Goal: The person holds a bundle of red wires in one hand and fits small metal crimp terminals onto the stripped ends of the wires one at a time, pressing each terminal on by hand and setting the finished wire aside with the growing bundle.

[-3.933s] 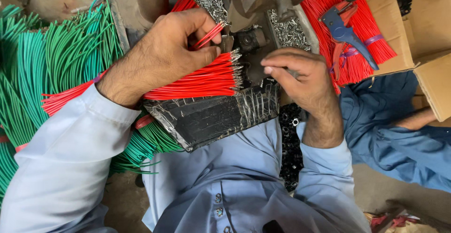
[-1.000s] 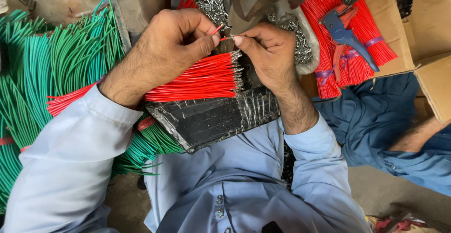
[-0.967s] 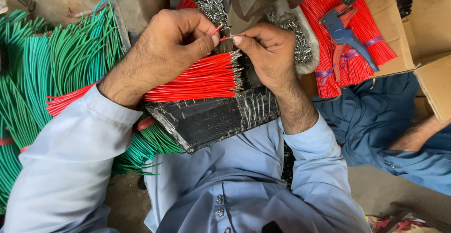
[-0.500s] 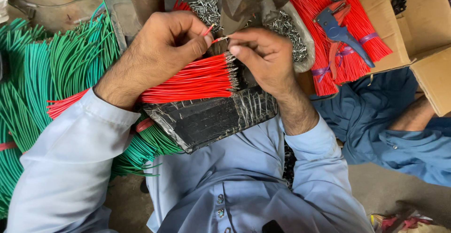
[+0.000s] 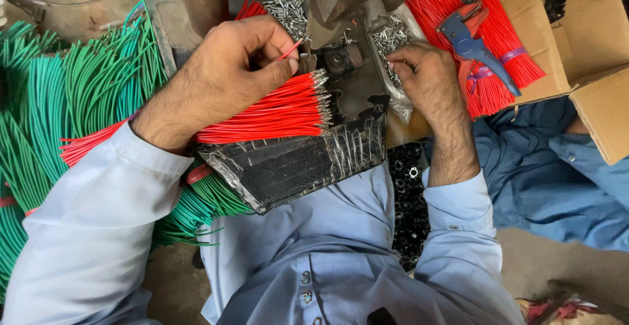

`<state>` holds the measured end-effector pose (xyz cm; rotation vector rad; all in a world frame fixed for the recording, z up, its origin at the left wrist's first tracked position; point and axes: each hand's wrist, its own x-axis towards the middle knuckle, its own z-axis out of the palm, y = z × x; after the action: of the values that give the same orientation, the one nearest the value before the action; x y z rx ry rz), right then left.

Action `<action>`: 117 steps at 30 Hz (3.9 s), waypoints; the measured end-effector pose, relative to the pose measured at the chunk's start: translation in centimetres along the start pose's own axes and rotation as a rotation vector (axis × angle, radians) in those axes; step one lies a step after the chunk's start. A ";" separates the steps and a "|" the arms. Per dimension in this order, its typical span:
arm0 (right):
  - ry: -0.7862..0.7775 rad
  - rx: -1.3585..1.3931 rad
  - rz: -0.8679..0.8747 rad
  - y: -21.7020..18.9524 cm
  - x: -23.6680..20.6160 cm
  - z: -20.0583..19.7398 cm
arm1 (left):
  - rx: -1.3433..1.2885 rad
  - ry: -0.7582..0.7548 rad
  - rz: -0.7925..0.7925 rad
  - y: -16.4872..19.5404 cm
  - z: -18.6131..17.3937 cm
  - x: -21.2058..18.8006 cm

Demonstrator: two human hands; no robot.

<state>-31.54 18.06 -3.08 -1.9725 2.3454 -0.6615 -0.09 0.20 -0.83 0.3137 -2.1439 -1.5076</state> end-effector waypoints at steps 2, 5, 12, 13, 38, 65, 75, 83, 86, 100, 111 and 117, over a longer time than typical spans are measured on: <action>0.089 -0.011 -0.018 0.1 -0.3 0.3 | 0.002 -0.014 0.036 0.1 0.1 0.0; 0.197 -0.019 0.027 -0.2 -0.7 0.2 | 0.043 -0.025 0.058 0.5 0.3 -0.1; -0.137 0.772 0.065 -4.3 -2.1 -0.5 | 0.369 -0.095 0.190 1.8 0.4 -0.7; -0.144 0.614 -0.029 -5.2 -2.3 -0.7 | 0.375 -0.093 0.194 1.9 0.4 -0.7; 0.074 1.059 -0.067 -9.5 1.9 4.3 | 0.026 0.031 0.025 0.5 -0.2 -0.2; 0.055 1.038 -0.117 -10.7 0.3 3.2 | 0.081 -0.059 0.098 0.2 -0.3 0.0; 0.139 0.408 -0.361 -14.9 -2.2 2.2 | 0.006 -0.024 0.070 0.3 -1.4 -0.4; 0.205 0.419 -0.466 -14.9 -1.6 3.0 | 0.242 0.129 0.055 1.5 -5.5 -2.4; 0.208 0.420 -0.453 -14.8 -1.6 3.3 | 0.563 0.213 0.100 1.9 -5.4 -2.8; 0.247 0.411 -0.466 -14.8 -0.7 4.5 | 0.686 0.010 -0.354 -0.1 -7.1 -6.0; 0.260 0.395 -0.479 -14.8 -0.6 4.8 | 0.746 -0.036 -0.452 -0.7 -7.5 -4.7; 0.261 0.387 -0.501 -14.7 -0.6 4.7 | 0.825 -0.111 -0.560 1.4 -6.2 -3.9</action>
<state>-16.36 15.39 -2.78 -2.3908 1.6296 -1.3480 6.60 -2.51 1.08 1.2097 -2.8320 -0.7845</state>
